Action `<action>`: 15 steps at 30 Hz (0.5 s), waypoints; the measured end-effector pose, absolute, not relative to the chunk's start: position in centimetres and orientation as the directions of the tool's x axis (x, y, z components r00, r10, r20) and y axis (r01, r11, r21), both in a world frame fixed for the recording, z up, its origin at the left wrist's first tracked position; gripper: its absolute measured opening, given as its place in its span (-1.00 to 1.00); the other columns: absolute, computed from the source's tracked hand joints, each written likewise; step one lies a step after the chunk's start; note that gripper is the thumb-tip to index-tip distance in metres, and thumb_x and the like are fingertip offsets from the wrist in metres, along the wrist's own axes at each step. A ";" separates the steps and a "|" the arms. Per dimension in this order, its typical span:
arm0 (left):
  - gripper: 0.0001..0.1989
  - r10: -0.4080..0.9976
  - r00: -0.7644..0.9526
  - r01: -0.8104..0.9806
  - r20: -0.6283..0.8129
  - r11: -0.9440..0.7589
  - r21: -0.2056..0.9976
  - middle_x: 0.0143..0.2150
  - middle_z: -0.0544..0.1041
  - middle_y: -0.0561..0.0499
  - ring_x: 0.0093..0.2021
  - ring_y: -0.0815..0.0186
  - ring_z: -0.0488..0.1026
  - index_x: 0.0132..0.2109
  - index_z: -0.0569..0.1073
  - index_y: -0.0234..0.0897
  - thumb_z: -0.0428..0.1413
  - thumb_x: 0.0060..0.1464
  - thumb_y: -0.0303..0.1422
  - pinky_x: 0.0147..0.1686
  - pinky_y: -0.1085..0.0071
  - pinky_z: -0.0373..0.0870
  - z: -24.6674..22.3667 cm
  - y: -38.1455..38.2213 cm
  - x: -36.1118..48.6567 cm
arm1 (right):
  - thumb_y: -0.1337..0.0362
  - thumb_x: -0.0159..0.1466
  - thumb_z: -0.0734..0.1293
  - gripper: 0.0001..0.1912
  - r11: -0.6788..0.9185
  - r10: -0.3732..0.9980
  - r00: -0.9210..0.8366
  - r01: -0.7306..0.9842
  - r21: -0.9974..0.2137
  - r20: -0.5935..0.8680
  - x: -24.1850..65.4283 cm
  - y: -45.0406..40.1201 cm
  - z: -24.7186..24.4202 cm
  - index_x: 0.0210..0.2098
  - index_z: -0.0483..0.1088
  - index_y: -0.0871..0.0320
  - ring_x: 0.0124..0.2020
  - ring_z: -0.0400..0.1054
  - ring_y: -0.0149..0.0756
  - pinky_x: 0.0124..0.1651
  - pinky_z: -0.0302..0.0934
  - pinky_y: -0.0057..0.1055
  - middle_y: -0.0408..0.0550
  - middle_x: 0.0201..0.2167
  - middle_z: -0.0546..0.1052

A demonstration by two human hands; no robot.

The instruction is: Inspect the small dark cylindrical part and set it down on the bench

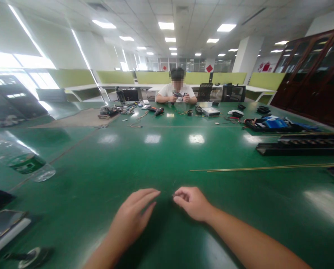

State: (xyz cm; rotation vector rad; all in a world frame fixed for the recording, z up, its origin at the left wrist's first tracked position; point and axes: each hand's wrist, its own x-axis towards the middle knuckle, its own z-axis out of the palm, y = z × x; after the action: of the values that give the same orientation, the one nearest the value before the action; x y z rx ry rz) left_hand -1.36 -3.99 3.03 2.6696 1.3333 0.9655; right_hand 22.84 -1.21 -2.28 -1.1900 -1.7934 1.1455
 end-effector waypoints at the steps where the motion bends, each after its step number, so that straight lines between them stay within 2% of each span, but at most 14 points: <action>1: -0.63 0.709 0.520 0.688 0.476 -0.678 0.258 0.01 0.57 -0.03 -0.03 0.18 0.53 0.11 0.48 -0.05 0.10 0.16 -0.43 0.00 0.26 0.51 2.7 -3.4 0.1 | 0.16 0.28 0.34 -0.76 0.199 0.935 -0.345 0.332 -0.922 0.077 22.8 -1.2 -2.3 -0.22 0.54 0.20 -0.51 0.28 -0.41 -0.44 0.08 -0.51 -0.15 -0.49 0.50; 4: -0.59 0.669 0.637 0.624 0.382 -0.739 0.254 0.04 0.54 -0.08 -0.01 0.16 0.50 0.12 0.46 -0.13 0.05 0.15 -0.53 0.00 0.23 0.48 1.5 -2.3 3.0 | 0.16 0.28 0.34 -0.77 0.245 0.923 -0.367 0.336 -0.910 0.113 22.8 -1.2 -2.4 -0.30 0.53 0.20 -0.52 0.24 -0.43 -0.45 0.05 -0.52 -0.17 -0.52 0.47; 7: -0.70 0.676 0.635 0.613 0.373 -0.735 0.289 -0.10 0.56 -0.09 -0.13 0.22 0.51 -0.01 0.50 -0.22 0.02 0.17 -0.54 -0.12 0.31 0.49 0.6 -1.9 3.9 | 0.17 0.28 0.34 -0.78 0.284 0.913 -0.384 0.361 -0.888 0.136 22.8 -1.2 -2.4 -0.36 0.52 0.19 -0.53 0.22 -0.44 -0.46 0.02 -0.52 -0.19 -0.56 0.44; 10: -0.77 0.709 0.602 0.625 0.368 -0.705 0.335 -0.22 0.56 -0.04 -0.22 0.26 0.50 -0.11 0.51 -0.23 0.01 0.19 -0.52 -0.21 0.38 0.47 0.2 -2.0 3.8 | 0.16 0.27 0.35 -0.79 0.294 0.905 -0.405 0.378 -0.878 0.129 22.8 -1.2 -2.4 -0.34 0.54 0.17 -0.53 0.24 -0.43 -0.45 0.04 -0.52 -0.19 -0.55 0.46; 15: -0.69 0.768 0.466 0.663 0.440 -0.632 0.401 -0.12 0.59 -0.07 -0.15 0.25 0.54 0.09 0.47 -0.17 0.00 0.26 -0.39 -0.12 0.39 0.48 1.2 -2.4 2.1 | 0.15 0.22 0.40 -0.79 0.219 0.916 -0.394 0.347 -0.912 0.070 22.8 -1.3 -2.2 -0.29 0.56 0.18 -0.54 0.27 -0.44 -0.47 0.09 -0.53 -0.18 -0.55 0.47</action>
State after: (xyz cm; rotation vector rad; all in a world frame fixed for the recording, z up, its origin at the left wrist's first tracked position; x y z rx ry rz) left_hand 2.14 -2.40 1.21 2.5375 1.2511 0.8970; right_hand 22.80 -1.35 -2.18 -1.1659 -1.8631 1.1512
